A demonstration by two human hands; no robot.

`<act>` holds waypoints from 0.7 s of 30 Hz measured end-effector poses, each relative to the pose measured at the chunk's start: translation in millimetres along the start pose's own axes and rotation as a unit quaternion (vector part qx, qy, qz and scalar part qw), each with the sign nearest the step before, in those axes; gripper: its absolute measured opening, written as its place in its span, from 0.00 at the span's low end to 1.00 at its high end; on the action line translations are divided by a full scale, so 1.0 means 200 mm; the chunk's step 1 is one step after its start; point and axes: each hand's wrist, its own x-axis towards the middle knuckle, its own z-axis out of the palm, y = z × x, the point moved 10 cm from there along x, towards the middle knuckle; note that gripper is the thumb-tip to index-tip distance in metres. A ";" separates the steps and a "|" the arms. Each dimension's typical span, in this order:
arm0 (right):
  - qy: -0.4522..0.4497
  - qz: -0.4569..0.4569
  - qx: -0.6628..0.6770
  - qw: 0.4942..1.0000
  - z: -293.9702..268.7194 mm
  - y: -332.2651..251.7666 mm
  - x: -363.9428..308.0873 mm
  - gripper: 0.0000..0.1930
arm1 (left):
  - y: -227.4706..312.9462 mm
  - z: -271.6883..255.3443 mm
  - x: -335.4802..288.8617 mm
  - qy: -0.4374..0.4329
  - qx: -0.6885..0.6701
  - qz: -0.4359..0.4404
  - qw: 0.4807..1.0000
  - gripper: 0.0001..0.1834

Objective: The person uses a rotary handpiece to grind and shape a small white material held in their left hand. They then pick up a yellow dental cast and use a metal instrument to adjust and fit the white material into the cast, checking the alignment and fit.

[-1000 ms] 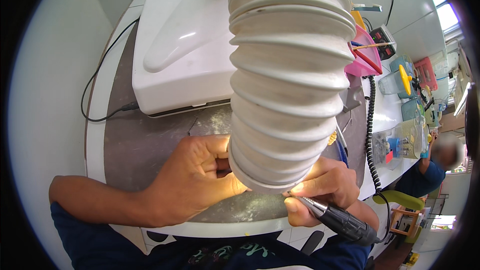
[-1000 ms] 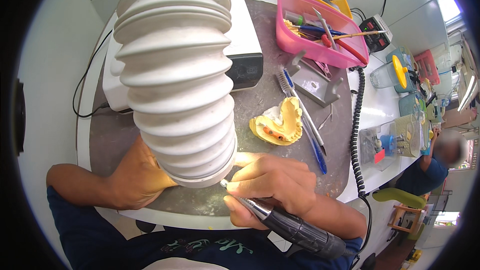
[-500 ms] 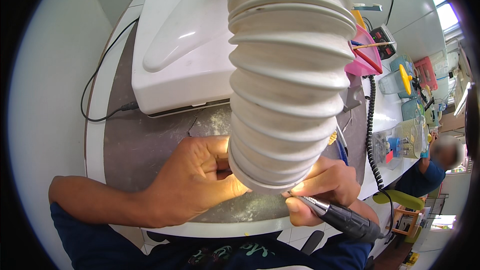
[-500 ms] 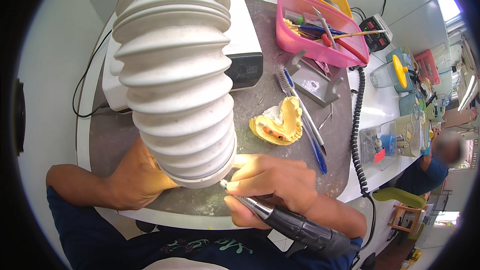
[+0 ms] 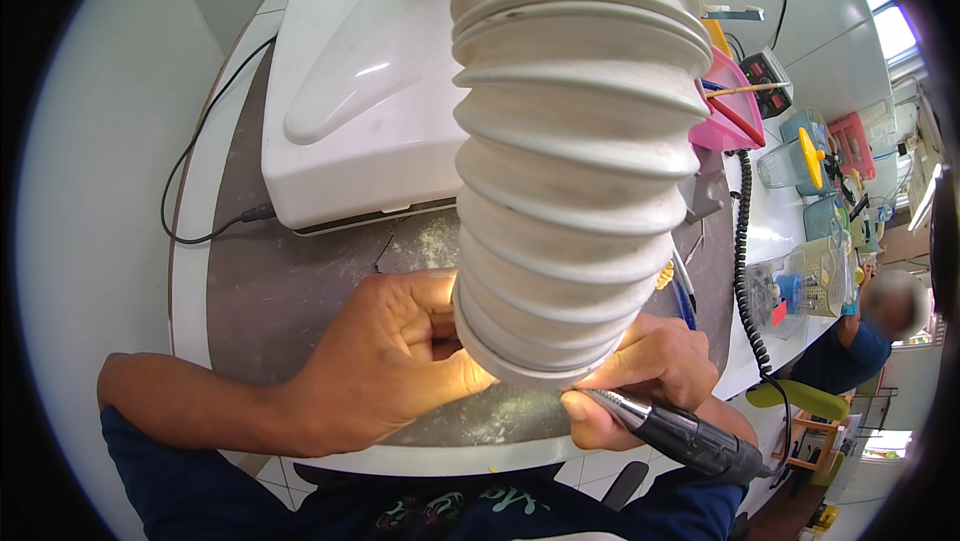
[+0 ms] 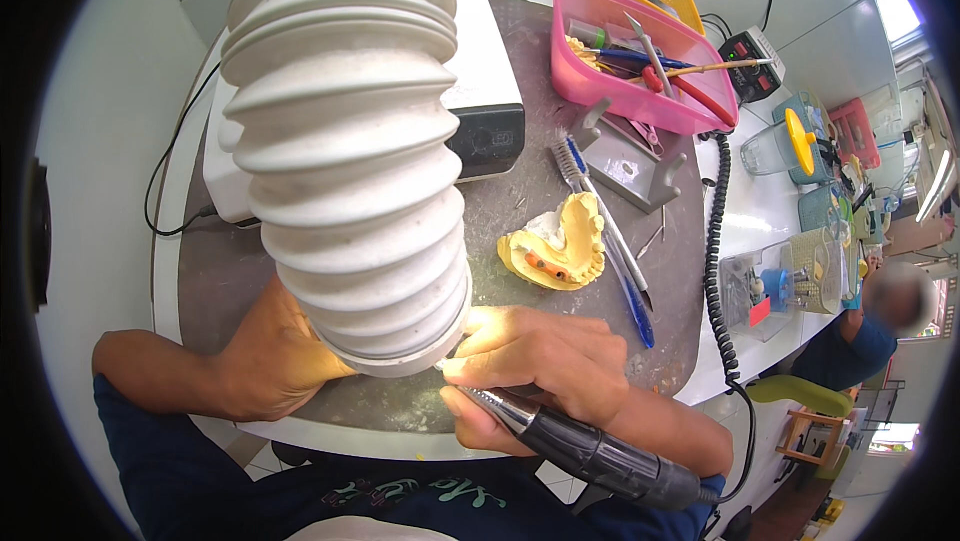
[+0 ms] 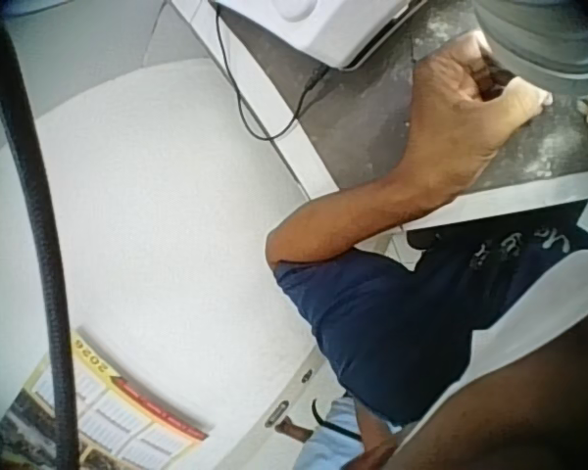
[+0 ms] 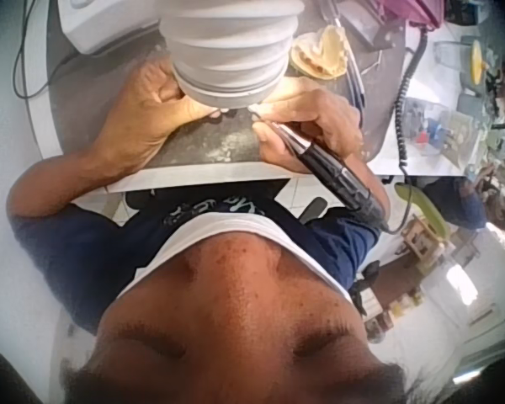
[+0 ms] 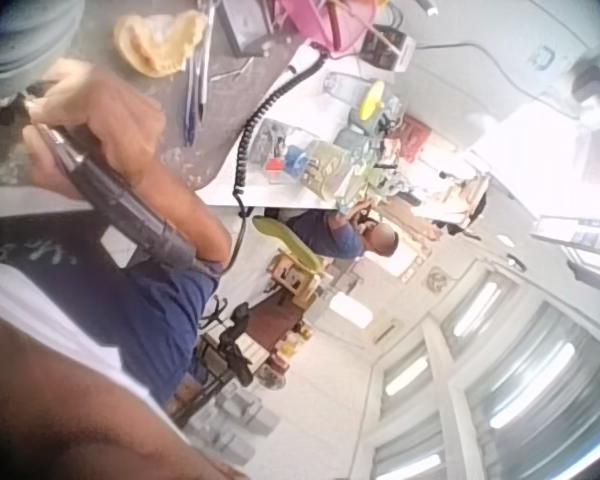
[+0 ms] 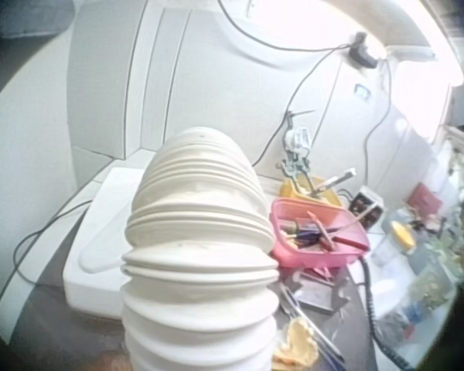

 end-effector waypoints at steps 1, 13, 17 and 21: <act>0.005 0.003 0.011 1.000 0.00 0.01 -0.01 0.14 | 0.00 0.00 0.00 0.002 0.003 0.002 1.000 0.13; 0.019 -0.013 -0.013 1.000 0.00 0.00 0.00 0.12 | -0.01 -0.01 0.00 0.013 0.002 -0.001 1.000 0.12; 0.028 -0.004 0.009 1.000 -0.01 0.02 -0.02 0.12 | 0.00 -0.01 0.00 0.018 0.020 0.007 1.000 0.11; 0.030 -0.005 0.012 0.999 -0.01 0.02 -0.02 0.12 | 0.00 -0.01 0.00 0.013 0.012 0.008 1.000 0.11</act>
